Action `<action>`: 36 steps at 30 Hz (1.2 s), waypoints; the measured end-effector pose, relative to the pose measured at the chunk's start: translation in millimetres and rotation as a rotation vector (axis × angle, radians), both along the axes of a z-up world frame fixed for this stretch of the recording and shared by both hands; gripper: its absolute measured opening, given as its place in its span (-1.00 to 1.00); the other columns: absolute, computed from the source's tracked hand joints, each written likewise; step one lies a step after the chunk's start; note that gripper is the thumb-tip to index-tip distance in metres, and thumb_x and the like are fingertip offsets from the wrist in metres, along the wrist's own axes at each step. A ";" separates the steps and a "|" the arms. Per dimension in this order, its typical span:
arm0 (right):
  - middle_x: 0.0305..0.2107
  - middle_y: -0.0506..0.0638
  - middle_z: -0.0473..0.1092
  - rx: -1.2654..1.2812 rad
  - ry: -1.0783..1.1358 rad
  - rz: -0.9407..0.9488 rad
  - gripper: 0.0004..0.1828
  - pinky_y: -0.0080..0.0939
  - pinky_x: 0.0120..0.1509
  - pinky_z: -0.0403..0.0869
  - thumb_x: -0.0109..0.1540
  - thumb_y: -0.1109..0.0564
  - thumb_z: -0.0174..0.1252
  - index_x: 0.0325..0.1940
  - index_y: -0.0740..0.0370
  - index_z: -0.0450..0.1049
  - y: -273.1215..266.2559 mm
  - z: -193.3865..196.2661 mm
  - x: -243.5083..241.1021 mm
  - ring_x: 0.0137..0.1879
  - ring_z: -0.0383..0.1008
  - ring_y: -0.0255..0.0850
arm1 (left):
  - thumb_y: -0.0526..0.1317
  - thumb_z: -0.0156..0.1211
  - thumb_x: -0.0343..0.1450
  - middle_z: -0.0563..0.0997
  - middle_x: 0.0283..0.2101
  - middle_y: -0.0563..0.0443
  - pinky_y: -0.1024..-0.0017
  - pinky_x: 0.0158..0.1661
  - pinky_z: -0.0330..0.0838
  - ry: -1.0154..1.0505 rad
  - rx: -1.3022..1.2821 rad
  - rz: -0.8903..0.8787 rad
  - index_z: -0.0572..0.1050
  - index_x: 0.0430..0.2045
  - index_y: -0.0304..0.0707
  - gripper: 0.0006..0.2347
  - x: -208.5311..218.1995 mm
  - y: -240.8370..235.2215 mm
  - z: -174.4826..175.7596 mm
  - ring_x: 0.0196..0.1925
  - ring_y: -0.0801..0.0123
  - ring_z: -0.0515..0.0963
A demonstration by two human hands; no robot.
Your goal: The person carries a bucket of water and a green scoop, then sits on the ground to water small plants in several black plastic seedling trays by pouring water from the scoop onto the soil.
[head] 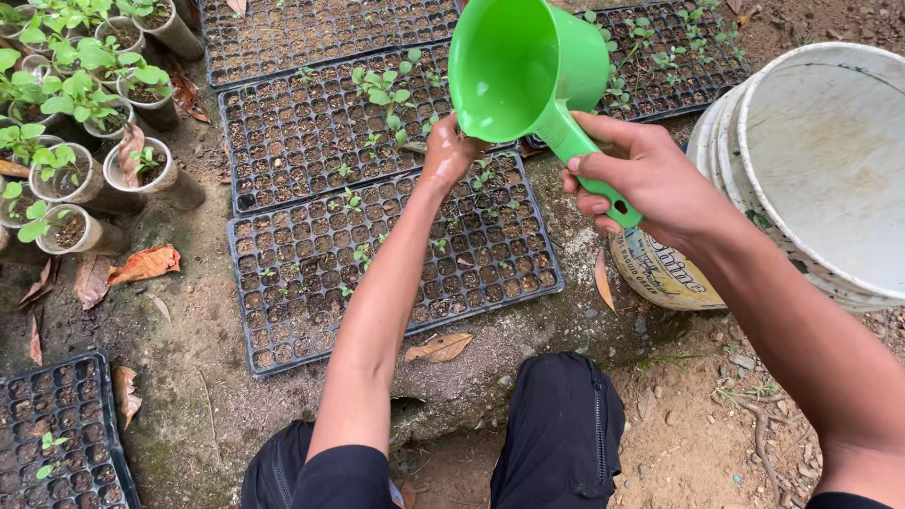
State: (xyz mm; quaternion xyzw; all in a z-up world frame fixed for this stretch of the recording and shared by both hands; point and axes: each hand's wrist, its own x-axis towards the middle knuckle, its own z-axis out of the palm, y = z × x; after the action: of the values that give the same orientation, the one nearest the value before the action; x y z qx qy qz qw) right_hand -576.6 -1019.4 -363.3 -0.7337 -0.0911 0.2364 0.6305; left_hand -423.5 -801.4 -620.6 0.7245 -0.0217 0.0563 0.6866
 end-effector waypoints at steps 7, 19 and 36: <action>-0.40 -0.02 0.36 -0.012 0.041 0.046 -0.30 -0.36 -0.60 0.26 0.29 0.28 -0.01 0.56 0.14 0.16 19.8 3.7 -0.8 -0.50 0.25 -0.39 | -0.46 0.21 0.40 0.70 -0.35 -0.08 0.43 -0.38 0.54 -0.036 -0.108 0.006 0.61 -0.18 -0.41 -0.84 -10.7 37.7 -13.9 -0.40 0.43 0.63; -0.42 -0.02 0.36 0.052 0.091 0.190 -0.33 -0.36 -0.61 0.27 0.28 0.30 0.00 0.51 0.11 0.26 80.9 -1.6 -6.4 -0.53 0.22 -0.42 | -0.39 0.27 0.41 0.70 -0.33 0.00 0.44 -0.33 0.55 0.039 0.078 0.080 0.62 -0.20 -0.38 -0.87 -68.6 135.3 17.4 -0.33 0.47 0.64; -0.42 -0.05 0.35 0.055 0.110 0.336 -0.36 -0.38 -0.63 0.27 0.28 0.28 0.00 0.48 0.12 0.28 166.4 4.3 -19.9 -0.56 0.21 -0.44 | -0.31 0.35 0.39 0.69 -0.35 0.00 0.44 -0.35 0.55 0.083 0.179 0.154 0.62 -0.20 -0.39 -0.83 -130.5 240.0 22.6 -0.38 0.49 0.62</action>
State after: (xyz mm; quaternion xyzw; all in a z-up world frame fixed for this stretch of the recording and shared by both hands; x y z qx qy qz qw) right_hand -596.4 -853.0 -359.0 -0.6764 -0.1843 0.3756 0.6061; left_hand -554.0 -561.4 -598.0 0.7842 0.0577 0.0767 0.6130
